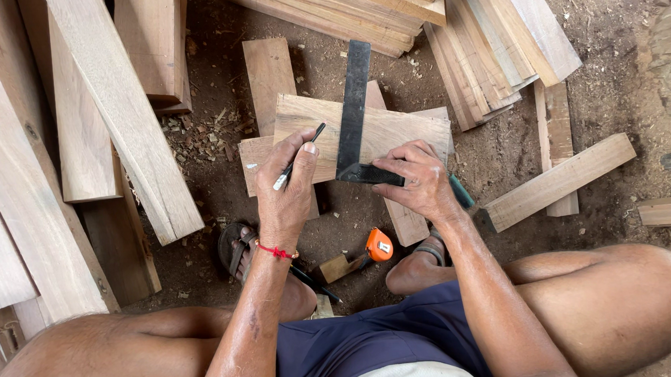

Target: The person measures wood planks with a tape measure, marks them with a pencil, and checks the alignment using a try square.

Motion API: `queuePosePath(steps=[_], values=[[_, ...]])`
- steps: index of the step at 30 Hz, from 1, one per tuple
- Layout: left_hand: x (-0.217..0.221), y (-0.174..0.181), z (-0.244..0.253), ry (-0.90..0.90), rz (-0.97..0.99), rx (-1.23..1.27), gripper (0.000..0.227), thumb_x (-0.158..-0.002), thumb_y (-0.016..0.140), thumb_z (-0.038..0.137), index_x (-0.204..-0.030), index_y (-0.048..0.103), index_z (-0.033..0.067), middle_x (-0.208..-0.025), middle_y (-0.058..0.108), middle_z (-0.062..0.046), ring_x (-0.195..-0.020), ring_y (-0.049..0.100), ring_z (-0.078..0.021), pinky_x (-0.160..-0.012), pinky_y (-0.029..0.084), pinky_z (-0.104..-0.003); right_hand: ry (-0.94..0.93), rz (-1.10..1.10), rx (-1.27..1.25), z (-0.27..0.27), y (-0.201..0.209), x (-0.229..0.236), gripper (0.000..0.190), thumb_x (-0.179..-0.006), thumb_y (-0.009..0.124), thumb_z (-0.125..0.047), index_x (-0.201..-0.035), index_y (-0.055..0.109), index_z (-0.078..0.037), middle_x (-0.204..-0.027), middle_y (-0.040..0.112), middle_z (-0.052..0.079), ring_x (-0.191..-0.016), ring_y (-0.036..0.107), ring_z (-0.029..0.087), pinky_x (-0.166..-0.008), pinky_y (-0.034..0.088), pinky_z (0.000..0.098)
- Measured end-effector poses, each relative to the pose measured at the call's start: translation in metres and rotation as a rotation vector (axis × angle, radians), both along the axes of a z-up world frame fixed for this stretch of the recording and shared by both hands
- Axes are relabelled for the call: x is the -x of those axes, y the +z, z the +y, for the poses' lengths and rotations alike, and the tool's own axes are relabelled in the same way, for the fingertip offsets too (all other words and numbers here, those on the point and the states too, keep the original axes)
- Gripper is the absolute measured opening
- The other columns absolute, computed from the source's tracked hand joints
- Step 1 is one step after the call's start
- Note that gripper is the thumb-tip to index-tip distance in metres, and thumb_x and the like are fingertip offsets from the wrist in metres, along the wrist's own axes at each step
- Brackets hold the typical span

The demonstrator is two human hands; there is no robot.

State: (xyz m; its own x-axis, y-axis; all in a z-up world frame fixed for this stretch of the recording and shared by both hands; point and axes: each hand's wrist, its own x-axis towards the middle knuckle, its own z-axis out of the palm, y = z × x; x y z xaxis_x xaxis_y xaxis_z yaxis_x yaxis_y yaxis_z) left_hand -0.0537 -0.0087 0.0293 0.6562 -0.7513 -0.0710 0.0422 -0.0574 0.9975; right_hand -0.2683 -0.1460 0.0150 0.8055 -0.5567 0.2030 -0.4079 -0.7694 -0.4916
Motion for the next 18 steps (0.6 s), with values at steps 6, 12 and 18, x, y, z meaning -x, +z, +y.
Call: queuePosePath(steps=[6, 12, 18], values=[[0.002, -0.004, 0.0, -0.01, -0.017, -0.001, 0.028, -0.102, 0.064, 0.019, -0.123, 0.072, 0.0037, -0.114, 0.075, -0.01, -0.105, 0.07, -0.0151, -0.088, 0.057, -0.03, -0.005, -0.005, 0.019, 0.0, -0.002, 0.0, 0.049, -0.062, 0.095, -0.025, -0.108, 0.08, -0.016, -0.1, 0.071, 0.0, -0.101, 0.064, 0.019, -0.097, 0.054, 0.0365], [0.003, -0.015, -0.004, -0.034, -0.08, -0.011, 0.03, -0.099, 0.066, 0.018, -0.125, 0.071, 0.0036, -0.119, 0.074, -0.013, -0.109, 0.071, -0.0196, -0.091, 0.058, -0.032, -0.025, 0.008, -0.002, 0.001, 0.0, -0.001, 0.047, -0.062, 0.095, -0.02, -0.107, 0.081, -0.015, -0.1, 0.071, 0.001, -0.101, 0.064, 0.02, -0.097, 0.053, 0.0361], [-0.006, -0.017, -0.028, -0.171, -0.269, 0.028, 0.036, -0.096, 0.065, 0.012, -0.13, 0.066, 0.0018, -0.119, 0.072, -0.017, -0.109, 0.072, -0.027, -0.093, 0.056, -0.035, -0.017, -0.037, 0.019, 0.002, 0.005, -0.005, 0.045, -0.06, 0.094, -0.018, -0.102, 0.08, -0.012, -0.1, 0.071, 0.003, -0.1, 0.065, 0.022, -0.096, 0.052, 0.0387]])
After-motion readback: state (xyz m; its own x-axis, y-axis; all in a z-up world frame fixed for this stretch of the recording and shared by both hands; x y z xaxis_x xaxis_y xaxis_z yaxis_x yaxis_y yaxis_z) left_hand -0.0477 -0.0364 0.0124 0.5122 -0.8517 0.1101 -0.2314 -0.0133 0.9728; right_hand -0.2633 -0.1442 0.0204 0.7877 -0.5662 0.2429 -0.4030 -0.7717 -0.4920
